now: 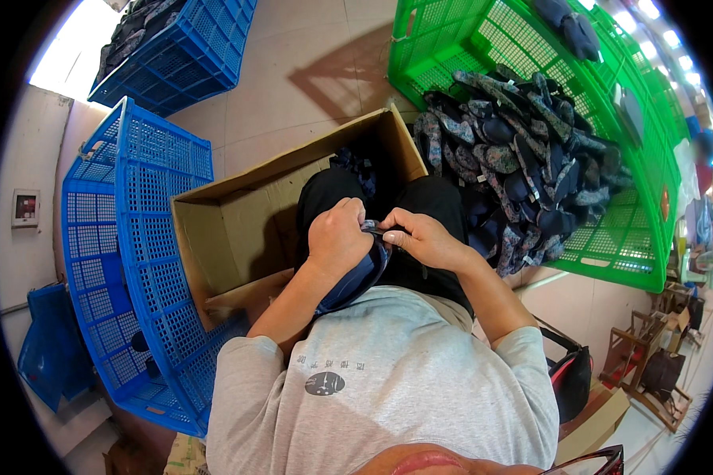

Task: The person sits on the floor and uses scissors to trim loose threads from the edges of floral-patterned slippers. They pick up slippers from a cardboard box on their lap, trim the excess fabric, and place the finished items into a green plastic crate.

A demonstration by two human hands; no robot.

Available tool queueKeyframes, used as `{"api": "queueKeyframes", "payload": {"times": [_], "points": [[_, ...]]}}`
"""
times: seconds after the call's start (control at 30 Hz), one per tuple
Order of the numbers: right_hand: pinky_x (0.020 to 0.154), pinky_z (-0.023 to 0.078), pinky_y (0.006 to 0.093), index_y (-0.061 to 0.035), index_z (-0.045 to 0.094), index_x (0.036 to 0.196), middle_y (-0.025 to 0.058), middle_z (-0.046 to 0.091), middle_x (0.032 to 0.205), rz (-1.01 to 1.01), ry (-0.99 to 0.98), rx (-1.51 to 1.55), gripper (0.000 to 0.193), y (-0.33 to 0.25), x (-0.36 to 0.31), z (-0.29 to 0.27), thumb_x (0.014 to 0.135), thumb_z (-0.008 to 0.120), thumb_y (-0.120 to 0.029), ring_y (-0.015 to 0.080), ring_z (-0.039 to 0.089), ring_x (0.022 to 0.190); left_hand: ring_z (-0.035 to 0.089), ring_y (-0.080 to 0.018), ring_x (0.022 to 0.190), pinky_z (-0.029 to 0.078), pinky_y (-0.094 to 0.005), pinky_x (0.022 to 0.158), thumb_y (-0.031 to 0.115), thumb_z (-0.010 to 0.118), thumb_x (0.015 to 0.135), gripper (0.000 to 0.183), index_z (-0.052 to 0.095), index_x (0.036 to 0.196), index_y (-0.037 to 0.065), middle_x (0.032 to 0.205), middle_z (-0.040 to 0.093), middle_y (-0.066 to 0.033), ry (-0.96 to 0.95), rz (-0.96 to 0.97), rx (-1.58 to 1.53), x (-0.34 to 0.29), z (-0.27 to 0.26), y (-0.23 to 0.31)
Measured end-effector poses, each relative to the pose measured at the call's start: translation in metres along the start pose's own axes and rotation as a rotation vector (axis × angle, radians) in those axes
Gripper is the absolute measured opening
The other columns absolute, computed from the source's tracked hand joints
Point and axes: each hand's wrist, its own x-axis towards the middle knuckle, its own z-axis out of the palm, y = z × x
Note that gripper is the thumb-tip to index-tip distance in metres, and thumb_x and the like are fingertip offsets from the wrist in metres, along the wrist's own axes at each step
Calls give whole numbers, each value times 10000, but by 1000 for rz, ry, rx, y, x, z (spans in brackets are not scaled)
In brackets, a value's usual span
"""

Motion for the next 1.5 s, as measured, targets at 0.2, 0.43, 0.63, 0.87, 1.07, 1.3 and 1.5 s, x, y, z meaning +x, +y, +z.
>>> {"api": "queueKeyframes", "payload": {"times": [0.2, 0.43, 0.63, 0.87, 1.07, 1.3, 1.5], "points": [[775, 491, 352, -35, 585, 1055, 133, 672, 944, 18, -7, 37, 198, 3, 1, 1, 953, 630, -199, 269, 651, 868, 603, -381, 737, 458, -447, 631, 25, 626, 651, 130, 538, 742, 55, 760, 593, -144, -7, 2, 2, 0, 1, 0], [766, 489, 339, -20, 578, 1040, 121, 669, 915, -15, -17, 129, 181, 12, 2, 2, 959, 619, -176, 232, 645, 850, 601, -384, 724, 457, -448, 625, 38, 638, 662, 129, 536, 739, 56, 750, 589, -148, 12, 28, -5, -1, 1, 1], [754, 491, 328, -20, 580, 1014, 112, 673, 890, 4, -41, 105, 141, 7, 2, -1, 960, 608, -147, 214, 649, 818, 601, -384, 725, 456, -450, 619, 47, 653, 664, 138, 536, 736, 59, 749, 587, -146, 15, 42, 7, -2, 2, 2], [692, 485, 275, -29, 585, 992, 41, 643, 808, -11, -16, 214, 124, 17, 2, 4, 968, 607, -148, 138, 612, 746, 608, -359, 689, 473, -441, 611, 53, 647, 671, 104, 562, 728, 65, 751, 588, -122, 43, 91, 34, -3, 5, 2], [697, 473, 226, -47, 572, 1158, 34, 625, 941, 259, 380, 474, 269, 26, 3, 24, 951, 653, -200, 84, 558, 767, 597, -389, 750, 466, -452, 644, 4, 623, 651, 156, 550, 774, 66, 787, 587, -142, 33, 48, 59, 1, 1, -1], [935, 485, 401, -66, 475, 1344, 198, 619, 1164, 71, 456, -140, 685, 28, 8, 54, 777, 779, -300, 343, 613, 1070, 626, -336, 828, 518, -413, 736, 67, 645, 685, 193, 633, 876, 46, 899, 602, -144, 128, 94, 316, 24, 9, -4], [900, 492, 447, -125, 493, 1341, 224, 624, 1142, 118, 687, -280, 605, 34, 25, 53, 768, 681, -86, 416, 611, 1033, 607, -322, 854, 511, -406, 746, 74, 627, 715, 161, 640, 873, 50, 921, 578, -139, 171, 153, 283, 34, 16, 12]]}}
